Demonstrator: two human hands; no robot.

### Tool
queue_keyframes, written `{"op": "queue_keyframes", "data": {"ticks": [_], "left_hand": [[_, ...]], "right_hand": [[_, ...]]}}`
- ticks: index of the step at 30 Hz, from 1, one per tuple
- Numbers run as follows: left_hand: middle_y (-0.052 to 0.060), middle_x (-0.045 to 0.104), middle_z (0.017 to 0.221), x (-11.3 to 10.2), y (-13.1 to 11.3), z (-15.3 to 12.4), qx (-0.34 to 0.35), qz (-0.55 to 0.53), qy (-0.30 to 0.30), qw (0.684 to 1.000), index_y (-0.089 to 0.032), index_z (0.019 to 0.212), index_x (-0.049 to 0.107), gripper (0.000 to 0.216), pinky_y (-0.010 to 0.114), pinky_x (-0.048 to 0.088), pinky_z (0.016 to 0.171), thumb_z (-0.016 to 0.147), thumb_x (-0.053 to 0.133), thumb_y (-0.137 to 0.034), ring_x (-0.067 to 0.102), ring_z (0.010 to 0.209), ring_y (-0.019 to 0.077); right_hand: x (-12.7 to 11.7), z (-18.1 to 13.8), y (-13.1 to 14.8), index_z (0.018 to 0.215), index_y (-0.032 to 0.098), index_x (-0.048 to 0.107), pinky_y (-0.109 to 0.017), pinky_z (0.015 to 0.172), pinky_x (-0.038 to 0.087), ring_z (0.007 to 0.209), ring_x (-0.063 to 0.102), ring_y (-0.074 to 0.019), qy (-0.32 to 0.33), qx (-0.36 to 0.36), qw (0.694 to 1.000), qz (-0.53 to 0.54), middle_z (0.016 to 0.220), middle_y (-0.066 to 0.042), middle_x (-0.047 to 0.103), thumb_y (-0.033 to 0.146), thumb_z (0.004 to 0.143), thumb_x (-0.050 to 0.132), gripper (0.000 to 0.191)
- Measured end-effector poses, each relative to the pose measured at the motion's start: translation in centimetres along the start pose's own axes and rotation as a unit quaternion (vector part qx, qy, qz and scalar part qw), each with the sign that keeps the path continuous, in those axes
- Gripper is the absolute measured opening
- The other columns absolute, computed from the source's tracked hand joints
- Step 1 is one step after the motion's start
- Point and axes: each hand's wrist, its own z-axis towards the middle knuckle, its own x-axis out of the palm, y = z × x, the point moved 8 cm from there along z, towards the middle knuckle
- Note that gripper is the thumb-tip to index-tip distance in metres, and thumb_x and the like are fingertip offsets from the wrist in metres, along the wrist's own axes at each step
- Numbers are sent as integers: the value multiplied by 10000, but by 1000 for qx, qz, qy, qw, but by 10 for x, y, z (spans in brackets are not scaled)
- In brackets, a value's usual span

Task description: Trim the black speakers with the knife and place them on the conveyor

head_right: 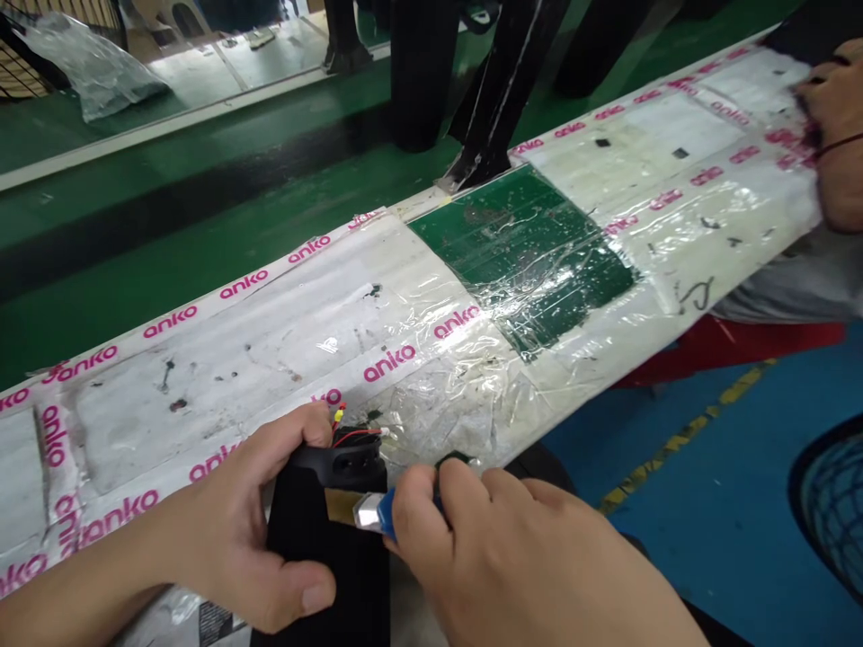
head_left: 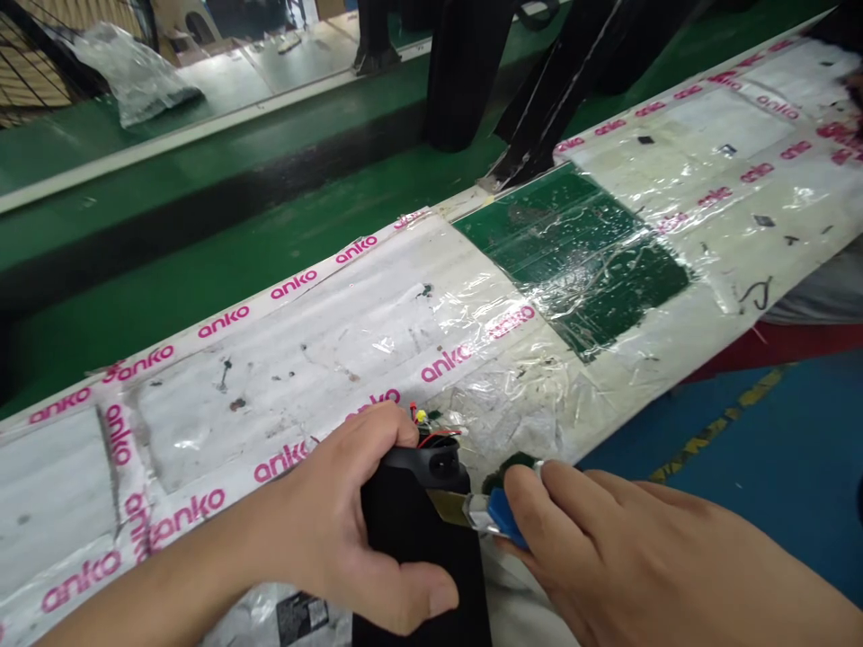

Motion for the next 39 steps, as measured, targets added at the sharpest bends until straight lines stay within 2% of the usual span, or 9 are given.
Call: {"op": "queue_keyframes", "data": {"ticks": [9,14,21,26,28,31,33,35,39], "left_hand": [[-46,500,867,2,-1,2,-21,-37,18,999,-254,944,482,586,221,354,556,593,943,-347,399,688,117],[-43,494,845,4,-9,6,-17,-33,5,999,-250,916,480,549,206,346,535,613,927,-349,400,679,117],[-72,517,804,0,0,0,-26,-78,14,997,-253,895,440,580,184,328,501,595,935,-277,418,620,84],[-60,512,846,1,-1,-1,-16,-44,19,999,-261,931,424,606,196,345,528,637,949,-334,423,663,101],[-56,532,870,2,-3,-3,4,-23,17,1000,-271,985,420,614,208,382,556,698,948,-398,457,681,111],[-8,594,1015,-3,-14,-8,77,36,-9,996,-298,1157,411,635,269,486,682,801,890,-517,570,806,164],[39,577,1152,-10,-21,-11,113,103,-28,988,-310,1248,408,762,341,522,801,746,909,-588,599,958,230],[73,554,1232,-15,-20,-10,100,155,-18,983,-298,1277,447,862,395,530,877,654,959,-605,588,1064,288],[102,616,1278,-14,-15,-2,70,136,24,988,-270,1206,572,748,482,513,1026,645,988,-537,580,1216,355]], "right_hand": [[23,8,-20,926,271,461,-358,395,293,424,631,-206,19,15,995,95,641,25,603,158,1047,349,200],[8,5,-25,918,264,508,-350,414,306,421,588,-190,70,-8,989,132,647,24,619,207,1075,415,190],[-10,-31,-54,1162,250,549,-369,510,458,571,697,-226,-31,90,988,121,787,-31,727,223,1073,427,154],[-7,-23,-29,1173,281,589,-332,529,533,625,746,-237,-77,135,964,215,846,-16,781,335,1083,491,143],[12,-17,-20,1211,304,622,-327,576,569,750,776,-262,-38,225,904,362,930,-28,801,431,1032,616,220],[55,-22,0,1179,317,648,-314,612,572,801,740,-257,40,376,695,612,926,-11,762,489,789,883,487],[72,-35,2,1120,307,653,-311,660,560,782,684,-223,20,460,579,673,876,15,705,492,646,979,605],[79,-52,-5,1088,289,665,-286,673,524,737,607,-175,-26,511,525,680,817,38,644,545,593,1013,656],[87,-76,-16,1063,257,706,-237,623,445,679,488,-122,-95,528,446,717,766,46,579,592,621,1008,632]]}}
